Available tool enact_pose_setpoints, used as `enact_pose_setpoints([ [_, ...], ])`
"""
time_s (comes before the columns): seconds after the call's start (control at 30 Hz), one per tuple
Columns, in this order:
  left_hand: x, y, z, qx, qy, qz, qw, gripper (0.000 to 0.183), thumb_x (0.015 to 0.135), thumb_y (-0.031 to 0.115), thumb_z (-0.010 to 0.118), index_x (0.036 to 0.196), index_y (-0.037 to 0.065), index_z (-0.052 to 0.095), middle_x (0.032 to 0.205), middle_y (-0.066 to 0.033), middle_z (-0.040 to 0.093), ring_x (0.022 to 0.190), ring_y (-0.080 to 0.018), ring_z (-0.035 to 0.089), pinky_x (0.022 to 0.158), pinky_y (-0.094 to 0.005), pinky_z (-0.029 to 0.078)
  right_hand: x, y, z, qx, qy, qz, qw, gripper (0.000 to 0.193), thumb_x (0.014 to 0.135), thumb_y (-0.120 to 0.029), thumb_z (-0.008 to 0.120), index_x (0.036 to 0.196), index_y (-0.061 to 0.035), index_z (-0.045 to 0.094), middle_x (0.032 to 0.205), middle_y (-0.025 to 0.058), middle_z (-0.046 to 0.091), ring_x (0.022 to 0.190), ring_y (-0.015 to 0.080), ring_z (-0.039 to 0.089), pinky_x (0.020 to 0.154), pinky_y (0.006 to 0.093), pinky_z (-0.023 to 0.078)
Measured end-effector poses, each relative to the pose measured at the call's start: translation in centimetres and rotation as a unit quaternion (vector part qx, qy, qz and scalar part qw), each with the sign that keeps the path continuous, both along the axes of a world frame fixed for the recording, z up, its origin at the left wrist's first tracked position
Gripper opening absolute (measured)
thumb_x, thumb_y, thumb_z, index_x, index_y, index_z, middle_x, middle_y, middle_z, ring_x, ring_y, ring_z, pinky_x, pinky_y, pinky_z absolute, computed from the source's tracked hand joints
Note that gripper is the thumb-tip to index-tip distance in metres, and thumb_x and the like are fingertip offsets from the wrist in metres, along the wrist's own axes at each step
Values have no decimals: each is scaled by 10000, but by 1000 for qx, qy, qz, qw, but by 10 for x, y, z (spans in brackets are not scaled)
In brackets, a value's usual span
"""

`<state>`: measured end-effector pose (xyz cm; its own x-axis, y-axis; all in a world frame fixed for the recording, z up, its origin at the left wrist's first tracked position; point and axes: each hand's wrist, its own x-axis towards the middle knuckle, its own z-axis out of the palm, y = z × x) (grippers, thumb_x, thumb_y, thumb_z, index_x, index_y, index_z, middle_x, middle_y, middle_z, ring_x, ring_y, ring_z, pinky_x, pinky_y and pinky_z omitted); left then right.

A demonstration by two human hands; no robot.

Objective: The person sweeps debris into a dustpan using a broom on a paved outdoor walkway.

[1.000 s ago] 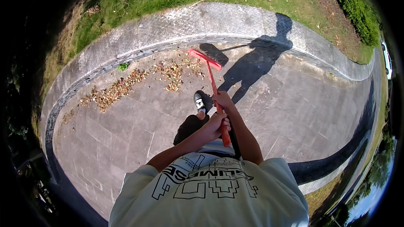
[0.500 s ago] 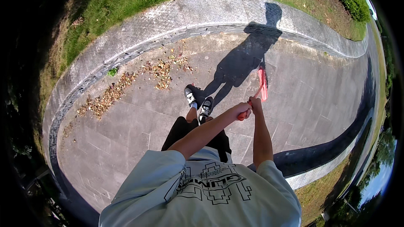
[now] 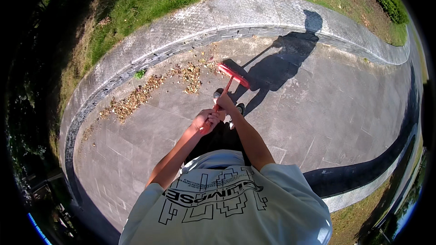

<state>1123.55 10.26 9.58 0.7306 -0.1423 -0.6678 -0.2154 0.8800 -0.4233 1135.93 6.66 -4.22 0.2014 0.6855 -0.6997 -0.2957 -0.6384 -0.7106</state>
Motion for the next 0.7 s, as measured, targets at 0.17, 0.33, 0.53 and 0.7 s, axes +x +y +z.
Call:
enact_pose_setpoints([
  [0.17,-7,-14,49,181,50,-26,982,84,868,75,419,797,39,393,660,0,404,504,-39,385,414,-144,336,-20,7,46,117,127,-7,985,202,693,-160,580,675,36,536,567,78,550,470,162,543,387,290,407],
  [0.33,7,-9,39,164,8,-85,983,67,834,43,450,791,50,400,621,21,404,505,-29,403,436,-147,332,9,1,28,-19,-20,-17,999,195,661,-153,558,622,37,579,562,113,577,496,185,583,434,300,442],
  [0.53,15,34,-44,62,-95,-104,988,73,814,48,469,795,64,401,587,30,424,456,-25,410,403,-147,360,26,9,-11,-80,-60,-152,983,177,659,-111,533,628,62,554,566,124,570,501,195,589,419,300,454],
  [0.7,-54,81,-76,14,-88,-6,996,80,847,82,464,815,18,429,606,12,436,479,-35,426,413,-137,375,-43,72,-33,-134,-23,-107,985,136,676,-102,551,645,31,565,584,98,563,486,162,547,409,275,424],
])
